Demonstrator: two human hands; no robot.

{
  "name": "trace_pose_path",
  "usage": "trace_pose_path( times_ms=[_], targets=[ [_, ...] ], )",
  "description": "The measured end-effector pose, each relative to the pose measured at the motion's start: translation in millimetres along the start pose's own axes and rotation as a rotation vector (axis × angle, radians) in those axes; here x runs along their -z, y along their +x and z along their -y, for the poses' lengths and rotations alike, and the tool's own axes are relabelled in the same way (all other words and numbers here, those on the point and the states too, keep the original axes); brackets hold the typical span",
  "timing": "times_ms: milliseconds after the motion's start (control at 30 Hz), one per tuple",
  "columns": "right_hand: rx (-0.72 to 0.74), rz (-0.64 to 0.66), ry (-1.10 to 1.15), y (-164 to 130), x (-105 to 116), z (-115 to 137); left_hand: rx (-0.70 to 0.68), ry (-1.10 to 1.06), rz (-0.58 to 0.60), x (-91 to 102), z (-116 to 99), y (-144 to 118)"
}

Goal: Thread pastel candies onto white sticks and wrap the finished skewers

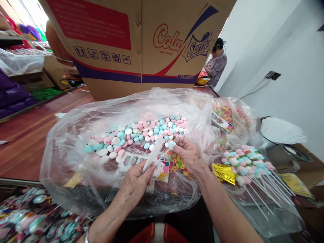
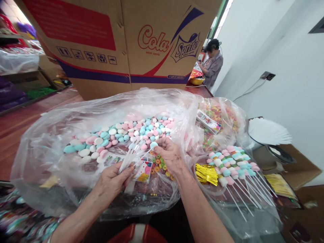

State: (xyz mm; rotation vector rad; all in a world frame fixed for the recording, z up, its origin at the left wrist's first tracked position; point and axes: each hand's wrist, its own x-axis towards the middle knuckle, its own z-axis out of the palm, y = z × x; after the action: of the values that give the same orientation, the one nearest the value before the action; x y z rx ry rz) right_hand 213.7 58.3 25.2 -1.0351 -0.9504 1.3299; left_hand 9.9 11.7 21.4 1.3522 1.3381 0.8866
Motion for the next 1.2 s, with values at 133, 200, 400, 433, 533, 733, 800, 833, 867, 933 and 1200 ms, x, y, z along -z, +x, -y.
trace_pose_path(
  times_ms=[133,200,400,433,533,733,800,833,867,933,1200],
  targets=[
    [0.061,-0.008,-0.066,0,-1,-1,-0.026,0.089,-0.017,0.3,-7,-2],
    [0.097,-0.016,-0.102,-1,-1,0,-0.036,0.106,-0.022,0.5,-8,-3],
    [0.273,-0.028,-0.366,-11,-5,-1,-0.026,0.094,-0.036,-1.2,-4,-2],
    [0.308,-0.030,-0.423,-13,-5,-1,-0.023,0.093,-0.041,-1.7,-4,-3],
    [0.390,-0.056,-0.518,-21,-6,0,-0.021,0.109,-0.067,-2.8,-6,-4],
    [0.322,-0.140,-0.346,-21,-9,-4,-0.051,0.121,-0.085,-3.2,-9,-7],
    [0.318,-0.129,-0.227,-18,-10,-7,-0.039,0.122,-0.081,-3.8,-8,-7],
    [0.315,-0.117,-0.185,-17,-10,-8,-0.030,0.122,-0.077,-4.1,-7,-6],
    [0.307,-0.102,-0.161,-16,-9,-10,-0.022,0.123,-0.073,-4.4,-6,-6],
    [0.288,-0.082,-0.166,-14,-7,-13,-0.016,0.126,-0.063,-4.4,-4,-5],
    [0.456,-0.040,-0.295,-11,3,-12,-0.055,0.114,-0.039,-2.3,-7,-5]
  ],
)
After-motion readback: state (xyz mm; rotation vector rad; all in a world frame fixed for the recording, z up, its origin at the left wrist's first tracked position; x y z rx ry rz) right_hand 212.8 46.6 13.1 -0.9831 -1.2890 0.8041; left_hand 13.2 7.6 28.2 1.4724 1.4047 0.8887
